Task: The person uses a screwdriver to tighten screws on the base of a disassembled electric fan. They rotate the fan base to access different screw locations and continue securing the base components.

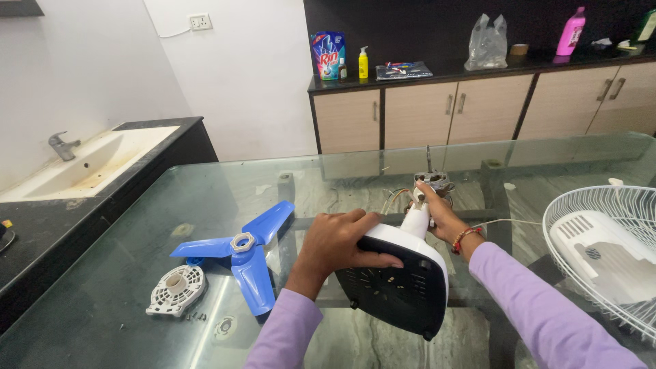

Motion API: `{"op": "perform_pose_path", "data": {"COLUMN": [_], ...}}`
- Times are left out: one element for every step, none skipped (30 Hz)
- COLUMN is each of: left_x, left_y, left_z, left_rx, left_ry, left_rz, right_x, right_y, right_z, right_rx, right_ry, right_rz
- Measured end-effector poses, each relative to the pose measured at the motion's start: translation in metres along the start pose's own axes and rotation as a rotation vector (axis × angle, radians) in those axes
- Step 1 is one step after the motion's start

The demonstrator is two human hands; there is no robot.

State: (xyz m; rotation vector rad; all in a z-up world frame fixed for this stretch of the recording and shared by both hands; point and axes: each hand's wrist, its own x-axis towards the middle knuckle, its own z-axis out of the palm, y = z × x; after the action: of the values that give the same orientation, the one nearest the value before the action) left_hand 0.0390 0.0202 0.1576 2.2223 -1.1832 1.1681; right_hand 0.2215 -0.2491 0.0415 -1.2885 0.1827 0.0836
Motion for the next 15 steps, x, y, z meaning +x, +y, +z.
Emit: {"op": "perform_pose_path", "data": {"left_x": [-0.001, -0.003, -0.004, -0.004, -0.005, -0.005, -0.005, -0.006, -0.005, -0.005, -0.005, -0.006, -0.006, -0.006, -0.007], "left_y": [0.000, 0.000, 0.000, -0.001, -0.001, -0.002, -0.001, -0.001, -0.001, -0.001, -0.001, -0.002, -0.002, -0.003, -0.003], "left_z": [0.000, 0.001, 0.001, 0.001, 0.001, 0.001, 0.000, 0.001, 0.001, 0.001, 0.002, 0.002, 0.003, 0.004, 0.005], "left_rx": [0.014, 0.028, 0.042, 0.038, 0.035, 0.033, 0.047, 0.061, 0.074, 0.078, 0.082, 0.086, 0.092, 0.096, 0.100], "left_ry": [0.002, 0.003, 0.004, -0.002, -0.008, -0.013, -0.004, 0.007, 0.019, 0.021, 0.023, 0.025, 0.022, 0.020, 0.018], "left_rz": [-0.001, -0.003, -0.004, -0.011, -0.019, -0.024, -0.027, -0.027, -0.028, -0.024, -0.020, -0.016, -0.020, -0.025, -0.029], "right_x": [0.001, 0.001, 0.002, 0.002, 0.001, 0.002, 0.002, 0.002, 0.003, 0.004, 0.006, 0.009, 0.012, 0.017, 0.021], "right_y": [0.001, 0.002, 0.003, 0.004, 0.006, 0.007, 0.008, 0.008, 0.008, 0.008, 0.009, 0.010, 0.011, 0.012, 0.013], "right_z": [0.001, 0.002, 0.003, 0.003, 0.003, 0.005, 0.007, 0.008, 0.008, 0.008, 0.007, 0.005, 0.004, 0.002, 0.001], "right_rx": [-0.010, -0.021, -0.031, -0.054, -0.077, -0.099, -0.106, -0.113, -0.120, -0.134, -0.148, -0.162, -0.151, -0.140, -0.130], "right_ry": [-0.005, -0.011, -0.017, 0.006, 0.030, 0.053, 0.069, 0.087, 0.105, 0.103, 0.101, 0.100, 0.060, 0.021, -0.017], "right_rz": [-0.001, -0.002, -0.003, 0.002, 0.006, 0.010, 0.020, 0.027, 0.034, 0.033, 0.032, 0.031, 0.052, 0.073, 0.094]}}
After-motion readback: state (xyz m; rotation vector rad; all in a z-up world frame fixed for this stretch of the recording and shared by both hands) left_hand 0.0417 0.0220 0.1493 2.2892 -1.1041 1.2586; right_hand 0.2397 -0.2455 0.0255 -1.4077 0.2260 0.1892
